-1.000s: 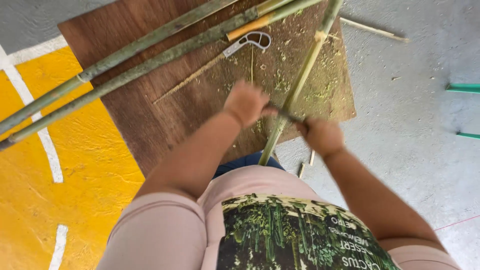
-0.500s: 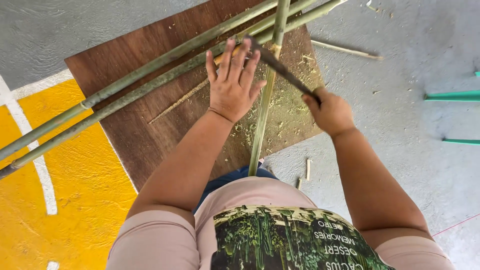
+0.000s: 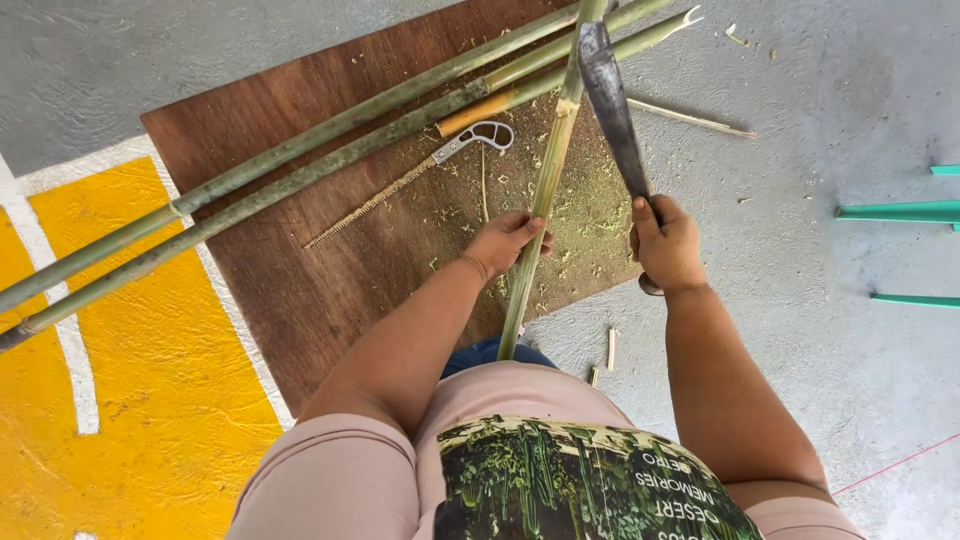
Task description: Cutting and stripping bamboo poles using a machete and a knife on a wooden work surface.
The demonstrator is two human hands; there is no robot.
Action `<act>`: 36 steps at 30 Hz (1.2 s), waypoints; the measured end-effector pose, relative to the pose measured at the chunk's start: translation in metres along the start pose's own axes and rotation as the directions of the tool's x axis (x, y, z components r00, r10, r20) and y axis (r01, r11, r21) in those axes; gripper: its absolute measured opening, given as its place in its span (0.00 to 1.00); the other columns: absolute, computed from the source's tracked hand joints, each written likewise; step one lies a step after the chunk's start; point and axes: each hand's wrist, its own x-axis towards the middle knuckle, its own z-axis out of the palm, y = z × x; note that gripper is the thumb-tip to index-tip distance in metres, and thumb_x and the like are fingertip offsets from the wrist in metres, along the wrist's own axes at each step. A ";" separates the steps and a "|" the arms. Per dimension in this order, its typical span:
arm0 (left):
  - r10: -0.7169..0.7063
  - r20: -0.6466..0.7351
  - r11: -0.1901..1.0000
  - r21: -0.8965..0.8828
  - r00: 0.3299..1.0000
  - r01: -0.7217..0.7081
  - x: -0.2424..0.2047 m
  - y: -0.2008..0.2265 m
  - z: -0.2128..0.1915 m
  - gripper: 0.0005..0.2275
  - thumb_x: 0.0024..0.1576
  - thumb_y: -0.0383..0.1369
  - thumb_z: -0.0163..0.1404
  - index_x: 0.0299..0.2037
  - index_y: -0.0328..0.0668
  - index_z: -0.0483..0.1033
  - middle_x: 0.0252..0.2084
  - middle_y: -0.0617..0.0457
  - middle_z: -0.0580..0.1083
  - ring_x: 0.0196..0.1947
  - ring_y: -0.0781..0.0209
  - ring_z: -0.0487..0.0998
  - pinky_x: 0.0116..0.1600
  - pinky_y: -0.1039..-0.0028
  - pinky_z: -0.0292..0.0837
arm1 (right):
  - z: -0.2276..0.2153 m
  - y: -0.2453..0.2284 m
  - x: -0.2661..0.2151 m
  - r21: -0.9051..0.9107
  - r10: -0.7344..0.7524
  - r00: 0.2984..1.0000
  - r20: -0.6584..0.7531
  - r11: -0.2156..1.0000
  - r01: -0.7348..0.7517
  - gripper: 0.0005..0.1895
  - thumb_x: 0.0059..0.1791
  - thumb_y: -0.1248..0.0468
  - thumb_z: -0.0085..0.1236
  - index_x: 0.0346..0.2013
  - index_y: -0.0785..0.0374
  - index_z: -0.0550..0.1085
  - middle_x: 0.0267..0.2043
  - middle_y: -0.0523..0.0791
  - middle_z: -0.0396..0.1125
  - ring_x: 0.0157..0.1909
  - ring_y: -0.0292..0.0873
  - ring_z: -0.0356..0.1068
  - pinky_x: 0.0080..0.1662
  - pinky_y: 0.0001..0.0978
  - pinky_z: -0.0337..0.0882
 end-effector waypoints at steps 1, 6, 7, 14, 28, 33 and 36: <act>0.017 -0.038 1.000 0.025 0.999 -0.016 0.004 -0.004 0.001 0.17 0.59 0.43 0.50 0.51 0.39 0.76 0.46 0.47 0.81 0.46 0.55 0.83 0.55 0.63 0.77 | 0.001 0.000 -0.001 -0.034 -0.027 1.000 0.001 0.999 0.027 0.17 0.58 0.54 0.50 0.38 0.65 0.72 0.21 0.43 0.64 0.21 0.36 0.62 0.26 0.32 0.65; 0.151 -0.188 0.953 0.288 0.970 -0.093 -0.019 0.006 0.035 0.16 0.59 0.43 0.50 0.48 0.39 0.78 0.39 0.49 0.81 0.38 0.58 0.83 0.50 0.69 0.78 | -0.002 -0.007 -0.011 -0.169 -0.057 0.998 0.007 0.984 0.057 0.16 0.57 0.53 0.51 0.37 0.64 0.74 0.20 0.44 0.66 0.21 0.37 0.64 0.28 0.35 0.65; 0.196 -0.246 0.907 0.414 0.949 -0.080 -0.030 0.017 0.045 0.17 0.60 0.44 0.50 0.48 0.39 0.78 0.38 0.49 0.81 0.36 0.59 0.82 0.48 0.69 0.78 | -0.002 -0.007 -0.012 -0.240 -0.094 0.996 -0.004 0.966 0.090 0.17 0.57 0.52 0.51 0.37 0.64 0.74 0.20 0.44 0.66 0.22 0.38 0.65 0.28 0.36 0.65; 0.142 -0.306 0.845 0.532 0.941 0.045 -0.038 0.039 0.042 0.19 0.60 0.48 0.49 0.50 0.43 0.78 0.38 0.48 0.79 0.36 0.59 0.79 0.50 0.67 0.76 | -0.007 -0.029 -0.003 -0.468 -0.241 0.970 0.029 0.854 0.226 0.18 0.56 0.48 0.50 0.40 0.61 0.75 0.23 0.50 0.68 0.24 0.48 0.68 0.31 0.44 0.67; 0.812 0.505 -0.541 0.839 0.293 0.055 -0.014 0.178 0.025 0.28 0.61 0.57 0.41 0.60 0.44 0.67 0.60 0.47 0.68 0.64 0.48 0.64 0.67 0.48 0.60 | 0.021 -0.054 0.074 -0.755 -0.281 0.939 0.197 0.568 0.328 0.27 0.56 0.39 0.40 0.36 0.58 0.72 0.26 0.48 0.68 0.28 0.50 0.70 0.35 0.47 0.73; 0.592 0.367 -0.628 0.768 0.717 0.125 -0.016 0.224 0.036 0.33 0.55 0.66 0.34 0.40 0.45 0.80 0.43 0.53 0.74 0.48 0.56 0.74 0.56 0.57 0.67 | 0.026 -0.066 0.072 -0.836 -0.083 0.969 0.234 0.492 0.244 0.30 0.55 0.36 0.35 0.37 0.58 0.70 0.24 0.47 0.67 0.25 0.46 0.70 0.31 0.43 0.74; 0.246 0.075 -0.535 0.842 0.966 0.071 -0.009 0.208 0.028 0.35 0.58 0.68 0.32 0.31 0.44 0.79 0.31 0.56 0.73 0.34 0.61 0.74 0.48 0.66 0.68 | 0.030 -0.046 0.073 -0.879 0.025 0.960 0.278 0.410 0.243 0.32 0.56 0.35 0.31 0.37 0.59 0.68 0.23 0.46 0.64 0.24 0.42 0.69 0.27 0.38 0.76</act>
